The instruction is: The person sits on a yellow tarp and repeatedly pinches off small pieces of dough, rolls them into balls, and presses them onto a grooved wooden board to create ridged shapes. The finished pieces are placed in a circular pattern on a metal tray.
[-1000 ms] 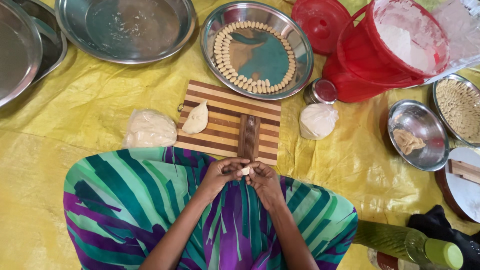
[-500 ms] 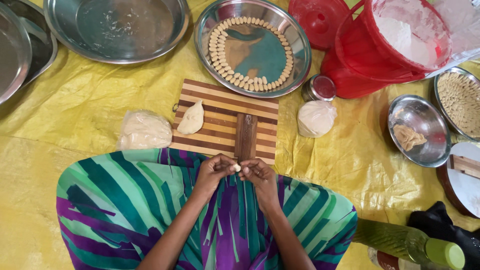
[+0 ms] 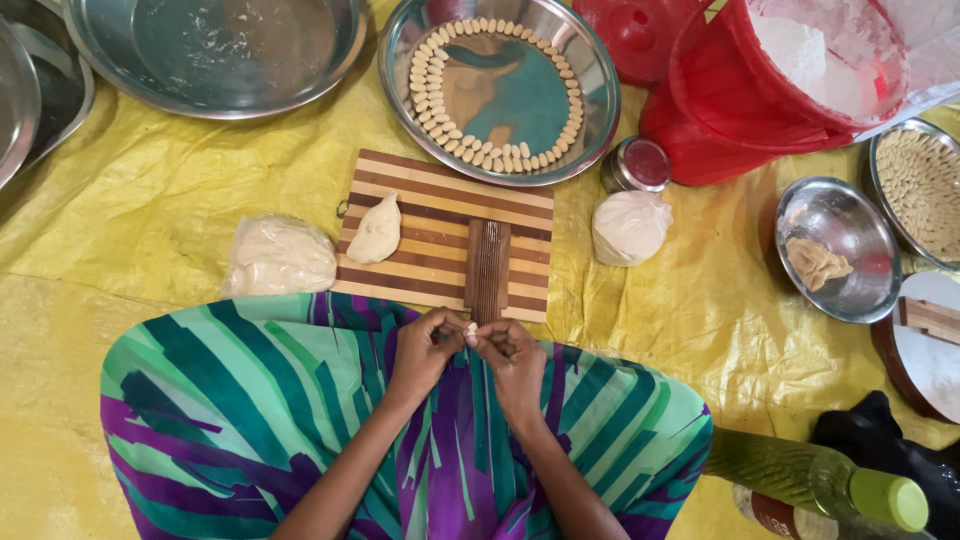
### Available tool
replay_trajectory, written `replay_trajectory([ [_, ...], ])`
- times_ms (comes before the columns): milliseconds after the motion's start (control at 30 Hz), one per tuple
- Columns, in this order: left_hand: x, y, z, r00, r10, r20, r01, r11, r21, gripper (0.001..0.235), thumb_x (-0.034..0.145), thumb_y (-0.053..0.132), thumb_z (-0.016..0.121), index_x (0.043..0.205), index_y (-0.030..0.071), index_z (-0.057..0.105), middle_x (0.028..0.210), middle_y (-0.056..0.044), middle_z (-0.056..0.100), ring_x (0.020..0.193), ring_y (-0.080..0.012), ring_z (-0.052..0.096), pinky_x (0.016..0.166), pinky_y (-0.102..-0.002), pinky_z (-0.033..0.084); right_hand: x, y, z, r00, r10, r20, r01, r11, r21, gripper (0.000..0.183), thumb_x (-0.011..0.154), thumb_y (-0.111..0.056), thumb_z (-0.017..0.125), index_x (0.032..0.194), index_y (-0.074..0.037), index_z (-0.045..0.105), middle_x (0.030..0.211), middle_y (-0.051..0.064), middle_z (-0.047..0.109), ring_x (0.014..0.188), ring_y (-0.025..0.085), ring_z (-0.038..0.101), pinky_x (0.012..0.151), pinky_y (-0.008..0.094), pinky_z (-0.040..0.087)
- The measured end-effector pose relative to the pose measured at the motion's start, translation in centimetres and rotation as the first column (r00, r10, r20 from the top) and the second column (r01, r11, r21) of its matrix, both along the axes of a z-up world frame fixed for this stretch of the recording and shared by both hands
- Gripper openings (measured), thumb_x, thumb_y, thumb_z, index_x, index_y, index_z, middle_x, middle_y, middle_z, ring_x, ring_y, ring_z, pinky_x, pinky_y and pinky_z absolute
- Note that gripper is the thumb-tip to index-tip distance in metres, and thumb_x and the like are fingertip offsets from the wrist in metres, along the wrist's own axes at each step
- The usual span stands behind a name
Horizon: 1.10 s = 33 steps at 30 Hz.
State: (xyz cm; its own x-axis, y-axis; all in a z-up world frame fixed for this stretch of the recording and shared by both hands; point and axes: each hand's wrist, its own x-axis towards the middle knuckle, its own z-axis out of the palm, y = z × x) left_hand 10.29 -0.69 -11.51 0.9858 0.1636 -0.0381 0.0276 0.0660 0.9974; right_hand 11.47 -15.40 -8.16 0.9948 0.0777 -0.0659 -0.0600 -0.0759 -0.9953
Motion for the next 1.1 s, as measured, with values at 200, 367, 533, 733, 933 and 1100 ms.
replay_trajectory([
  [200,-0.3,-0.3,1.5,0.997,-0.054,0.062,0.050,0.997,0.062,0.024,0.090,0.005,0.072,0.113,0.005,0.078,0.101,-0.007,0.079,0.084,-0.0104,0.073,0.075,-0.027,0.059,0.6,-0.4,0.1,1.000,-0.007,-0.002,0.007,0.981,0.192,0.019,0.089,0.009,0.074,0.101,0.004,0.060,0.092,0.011,0.074,0.086,0.015,0.074,0.078,0.026,0.059],
  [367,-0.2,0.1,0.8,1.000,-0.013,0.013,0.014,0.997,-0.074,0.021,0.090,0.005,0.075,0.110,0.002,0.078,0.101,-0.009,0.079,0.088,-0.0123,0.074,0.078,-0.026,0.061,0.3,-0.2,0.8,0.999,0.023,0.046,-0.027,0.995,0.092,0.020,0.088,0.008,0.071,0.106,0.003,0.065,0.097,0.010,0.074,0.091,0.013,0.073,0.082,0.025,0.060],
  [533,0.1,0.1,-0.4,0.998,0.056,-0.011,-0.057,0.960,-0.273,0.018,0.091,0.003,0.071,0.109,-0.001,0.071,0.097,-0.009,0.076,0.085,-0.0117,0.073,0.075,-0.027,0.062,0.0,0.1,0.8,0.997,0.052,0.059,-0.055,0.997,0.053,0.010,0.092,0.005,0.071,0.102,0.005,0.070,0.096,0.010,0.078,0.086,0.014,0.074,0.078,0.026,0.061],
  [733,0.1,0.1,-0.6,0.999,-0.018,-0.044,0.008,0.978,-0.208,0.017,0.094,0.001,0.065,0.106,-0.002,0.077,0.095,-0.010,0.080,0.085,-0.0123,0.076,0.079,-0.027,0.064,0.5,-0.3,0.2,0.999,0.031,-0.021,-0.028,0.995,0.095,0.017,0.089,0.004,0.075,0.104,0.003,0.067,0.094,0.012,0.075,0.085,0.014,0.073,0.076,0.027,0.060],
  [933,-0.1,0.4,-0.2,0.995,-0.043,-0.088,0.025,0.980,-0.195,0.014,0.089,0.001,0.075,0.102,-0.002,0.077,0.092,-0.008,0.079,0.084,-0.0108,0.074,0.077,-0.025,0.061,0.6,-0.4,0.1,1.000,0.017,-0.005,-0.016,0.997,0.071,0.016,0.090,0.003,0.073,0.106,0.005,0.071,0.098,0.012,0.077,0.089,0.014,0.074,0.081,0.028,0.062],
  [1100,0.0,0.6,-0.8,0.996,-0.040,-0.078,0.014,0.952,-0.305,0.012,0.087,0.000,0.077,0.099,-0.002,0.077,0.089,-0.008,0.078,0.083,-0.0111,0.073,0.077,-0.026,0.060,0.2,-0.7,0.4,0.997,0.069,-0.038,-0.066,0.995,0.077,0.011,0.092,0.002,0.071,0.103,0.005,0.072,0.095,0.012,0.078,0.086,0.015,0.074,0.081,0.028,0.062],
])
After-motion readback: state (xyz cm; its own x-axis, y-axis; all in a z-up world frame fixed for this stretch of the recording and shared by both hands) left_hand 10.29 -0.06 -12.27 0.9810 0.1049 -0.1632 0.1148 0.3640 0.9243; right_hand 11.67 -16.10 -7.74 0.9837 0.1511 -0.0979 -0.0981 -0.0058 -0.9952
